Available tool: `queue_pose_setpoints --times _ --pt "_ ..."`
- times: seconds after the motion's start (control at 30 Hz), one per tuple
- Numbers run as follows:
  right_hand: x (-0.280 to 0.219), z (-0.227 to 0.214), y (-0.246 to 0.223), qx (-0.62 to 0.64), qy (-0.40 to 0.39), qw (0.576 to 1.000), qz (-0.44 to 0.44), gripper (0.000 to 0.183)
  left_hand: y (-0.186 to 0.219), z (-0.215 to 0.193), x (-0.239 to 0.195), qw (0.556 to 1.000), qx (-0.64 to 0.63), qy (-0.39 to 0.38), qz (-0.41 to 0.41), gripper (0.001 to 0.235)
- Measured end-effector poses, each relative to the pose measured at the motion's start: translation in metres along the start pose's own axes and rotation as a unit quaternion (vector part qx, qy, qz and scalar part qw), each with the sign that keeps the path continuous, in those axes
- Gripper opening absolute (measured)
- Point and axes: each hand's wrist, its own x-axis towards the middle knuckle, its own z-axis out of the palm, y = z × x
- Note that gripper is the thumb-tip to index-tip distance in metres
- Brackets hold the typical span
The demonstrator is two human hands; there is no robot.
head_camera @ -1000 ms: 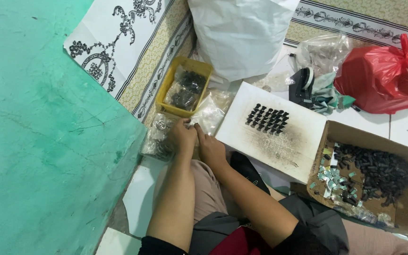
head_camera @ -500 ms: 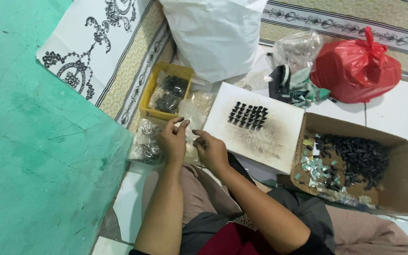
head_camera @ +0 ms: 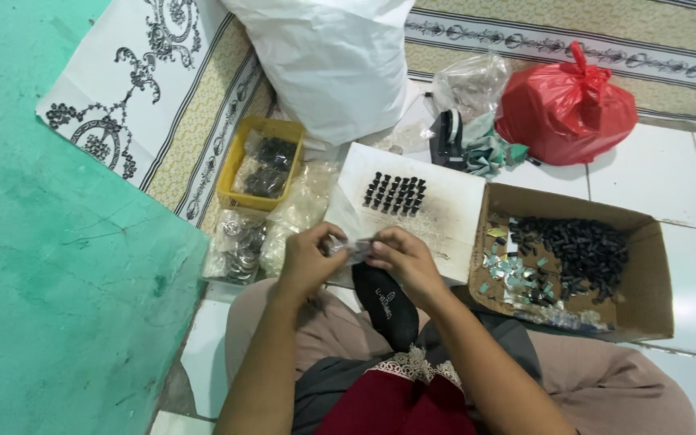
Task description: The person sits on the floor and assembles small black plastic components with metal parts, picking them from a cardboard box and placing them on a white board. The person then places the assembled units into a clear plastic bag and seals it with a stapler.
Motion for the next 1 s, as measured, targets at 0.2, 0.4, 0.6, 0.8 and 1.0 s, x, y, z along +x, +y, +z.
queue_pose_setpoints --times 0.2,0.4,0.6,0.8,1.0 --pt "-0.053 -0.059 -0.014 0.015 0.009 1.000 -0.015 0.016 0.035 0.053 -0.047 0.987 0.096 -0.017 0.125 0.022" --pt "-0.098 -0.079 -0.019 -0.107 -0.029 0.993 -0.044 0.065 0.039 0.106 -0.069 0.991 -0.026 0.033 0.126 0.017" --pt "-0.058 -0.136 0.033 -0.306 0.156 0.918 -0.196 0.041 0.060 0.148 -0.089 0.985 -0.069 0.015 0.157 0.023" --pt "-0.061 -0.139 0.033 -0.349 0.166 0.890 -0.242 0.054 0.086 0.133 -0.085 0.937 -0.322 -0.137 -0.019 0.028" --pt "-0.074 -0.114 0.029 -0.204 0.101 0.953 -0.201 0.061 0.045 0.133 -0.059 0.999 -0.020 0.003 0.032 0.040"
